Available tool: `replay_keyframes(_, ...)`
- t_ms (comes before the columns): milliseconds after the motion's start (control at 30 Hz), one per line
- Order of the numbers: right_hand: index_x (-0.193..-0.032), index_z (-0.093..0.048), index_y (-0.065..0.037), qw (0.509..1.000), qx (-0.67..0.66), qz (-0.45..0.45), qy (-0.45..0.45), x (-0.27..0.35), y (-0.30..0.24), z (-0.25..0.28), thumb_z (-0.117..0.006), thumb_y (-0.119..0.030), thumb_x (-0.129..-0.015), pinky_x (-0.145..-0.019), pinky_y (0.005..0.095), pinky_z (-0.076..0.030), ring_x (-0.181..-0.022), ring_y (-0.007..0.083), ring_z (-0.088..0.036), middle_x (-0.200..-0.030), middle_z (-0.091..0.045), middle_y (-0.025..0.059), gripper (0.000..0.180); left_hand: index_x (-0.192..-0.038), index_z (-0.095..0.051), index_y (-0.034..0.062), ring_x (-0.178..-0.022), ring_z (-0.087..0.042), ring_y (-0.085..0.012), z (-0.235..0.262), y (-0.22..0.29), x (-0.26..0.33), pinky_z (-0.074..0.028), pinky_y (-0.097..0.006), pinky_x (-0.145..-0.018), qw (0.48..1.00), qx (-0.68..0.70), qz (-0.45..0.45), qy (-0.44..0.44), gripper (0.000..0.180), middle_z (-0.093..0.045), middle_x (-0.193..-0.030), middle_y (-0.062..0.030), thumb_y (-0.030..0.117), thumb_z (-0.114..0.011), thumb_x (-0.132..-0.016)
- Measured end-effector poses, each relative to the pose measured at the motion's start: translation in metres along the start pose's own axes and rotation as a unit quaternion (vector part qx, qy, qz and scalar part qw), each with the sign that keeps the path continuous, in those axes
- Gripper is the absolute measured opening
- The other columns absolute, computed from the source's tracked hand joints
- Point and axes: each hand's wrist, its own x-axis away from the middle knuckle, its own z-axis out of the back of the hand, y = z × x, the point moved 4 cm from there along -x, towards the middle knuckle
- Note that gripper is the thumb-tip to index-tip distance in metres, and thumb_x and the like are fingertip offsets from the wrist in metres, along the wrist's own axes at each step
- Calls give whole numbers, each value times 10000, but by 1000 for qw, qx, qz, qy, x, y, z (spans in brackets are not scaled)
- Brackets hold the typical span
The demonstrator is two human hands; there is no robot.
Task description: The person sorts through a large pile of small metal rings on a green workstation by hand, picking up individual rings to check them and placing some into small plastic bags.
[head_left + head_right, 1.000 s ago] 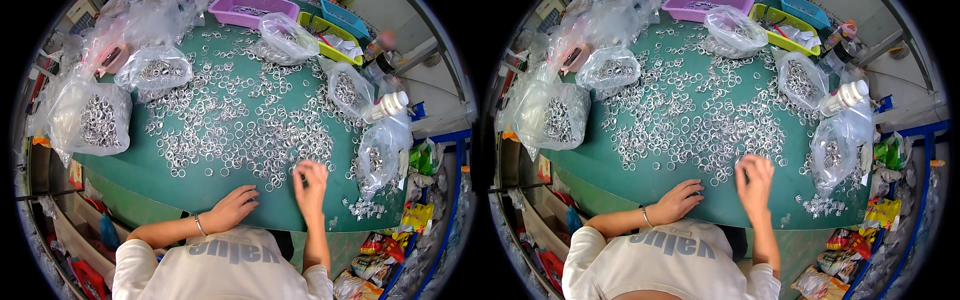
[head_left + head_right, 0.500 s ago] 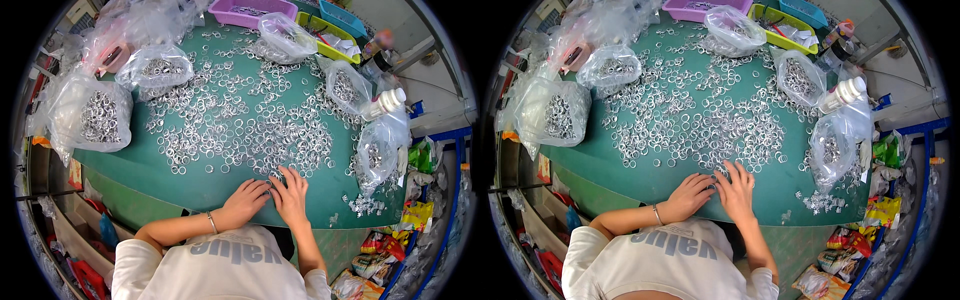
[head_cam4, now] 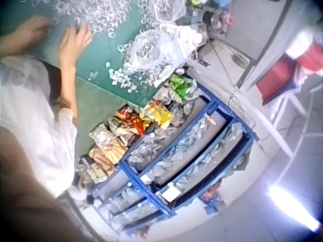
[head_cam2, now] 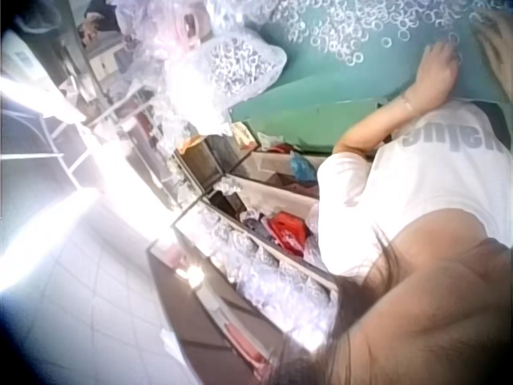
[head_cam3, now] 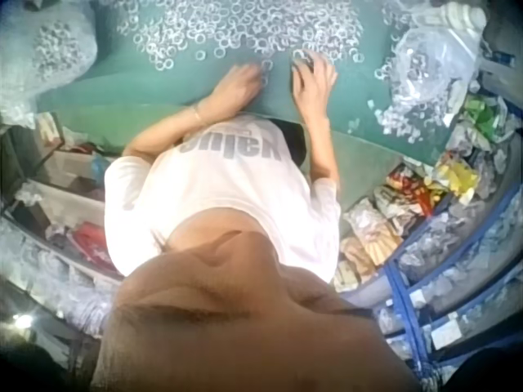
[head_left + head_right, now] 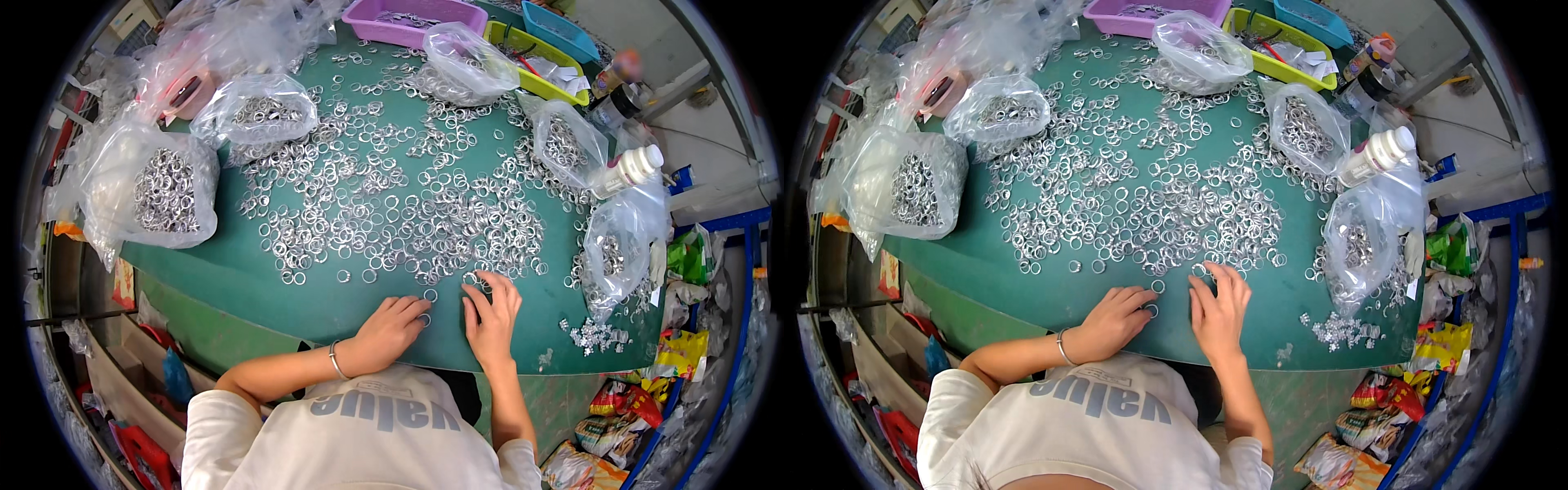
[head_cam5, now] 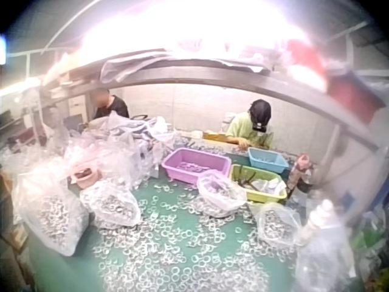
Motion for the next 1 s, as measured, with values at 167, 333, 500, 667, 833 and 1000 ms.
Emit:
replay_keyframes(167,-1050,-676,-104,990,-13,112,-90,-3,-24,-16,-634,-62,-811,-973,470,-348,-1202,316,-463,-1259,-539,82,246,-943,-638,17,-1191,-488,-321,2,-4,15,-406,-474,-966,999,19,9,31,191,-544,-1221,-131,72,-700,-771)
replay_keyframes(333,-1005,-676,-93,998,64,28,4,-1,18,-9,-672,-97,-803,-971,496,-330,-1216,323,-448,-1255,-536,102,202,-1016,-618,-1,-1255,-423,-376,3,-4,16,-336,-519,-1072,994,78,55,59,258,-514,-1239,-173,103,-691,-792)
replay_keyframes(500,-1080,-646,-86,998,6,57,16,-18,0,-9,-681,-87,-800,-960,488,-344,-1239,348,-444,-1257,-531,123,283,-1066,-584,11,-1278,-400,-402,-7,-7,16,-306,-552,-1092,997,37,37,51,329,-487,-1272,-177,106,-699,-772)
replay_keyframes(667,-1068,-645,-71,983,50,156,-79,-24,-24,-35,-617,-60,-828,-990,518,-347,-1250,404,-458,-1290,-543,150,242,-1048,-566,52,-1211,-427,-396,-1,-6,23,-372,-531,-960,985,46,4,166,374,-474,-1229,-164,104,-722,-712)
replay_keyframes(833,-1285,-534,13,953,-170,182,-175,5,-38,-31,-616,-308,-893,-1062,523,-328,-1273,427,-421,-1348,-483,245,514,-1035,-558,28,-1066,-524,-384,-21,1,59,-420,-476,-945,866,465,174,-65,170,-542,-1101,-189,111,-560,-886)
replay_keyframes(1000,-1336,-505,-37,917,-61,301,-254,11,-64,-61,-613,-371,-876,-1074,572,-281,-1298,444,-387,-1403,-441,221,579,-1034,-565,32,-1043,-536,-366,-58,-14,104,-420,-465,-945,590,770,241,-9,180,-568,-1081,-172,132,-524,-889)
